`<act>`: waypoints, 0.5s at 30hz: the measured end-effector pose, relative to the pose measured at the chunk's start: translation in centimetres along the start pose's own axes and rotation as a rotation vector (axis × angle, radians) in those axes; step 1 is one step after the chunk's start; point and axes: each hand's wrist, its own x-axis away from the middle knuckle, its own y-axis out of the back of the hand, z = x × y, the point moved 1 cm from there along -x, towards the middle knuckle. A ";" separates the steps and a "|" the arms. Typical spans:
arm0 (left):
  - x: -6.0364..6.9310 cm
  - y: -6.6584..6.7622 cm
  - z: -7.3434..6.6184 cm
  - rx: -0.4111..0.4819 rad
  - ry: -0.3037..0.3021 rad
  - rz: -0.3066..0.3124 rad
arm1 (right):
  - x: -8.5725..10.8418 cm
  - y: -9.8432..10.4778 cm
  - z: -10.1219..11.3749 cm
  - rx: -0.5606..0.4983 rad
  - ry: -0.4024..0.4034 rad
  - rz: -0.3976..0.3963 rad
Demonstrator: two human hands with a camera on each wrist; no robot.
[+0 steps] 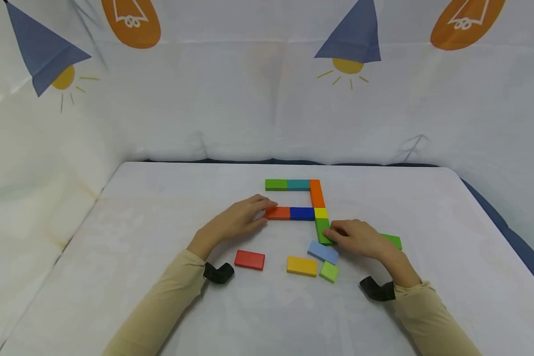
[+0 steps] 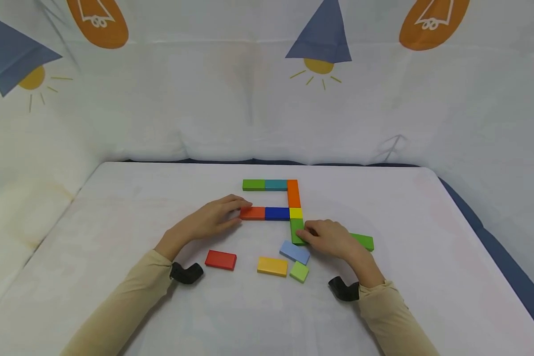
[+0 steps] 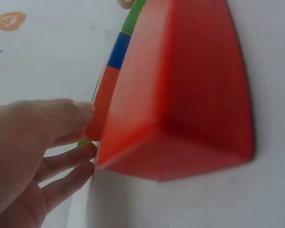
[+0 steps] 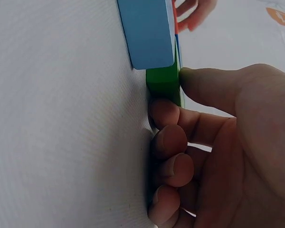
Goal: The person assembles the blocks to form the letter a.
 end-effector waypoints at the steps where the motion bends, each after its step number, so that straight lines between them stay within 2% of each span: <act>1: 0.0 0.1 0.1 0.001 0.003 0.005 | 0.0 0.0 0.0 0.001 0.002 0.000; 5: 0.3 0.6 0.1 0.008 0.016 0.013 | 0.0 0.1 0.1 -0.004 -0.001 0.001; 11: 1.0 1.4 0.3 0.030 0.097 0.052 | 0.2 0.1 0.1 0.001 0.004 -0.002; 15: 1.2 1.9 0.5 0.025 0.108 0.078 | 0.2 0.1 0.0 -0.007 0.008 0.001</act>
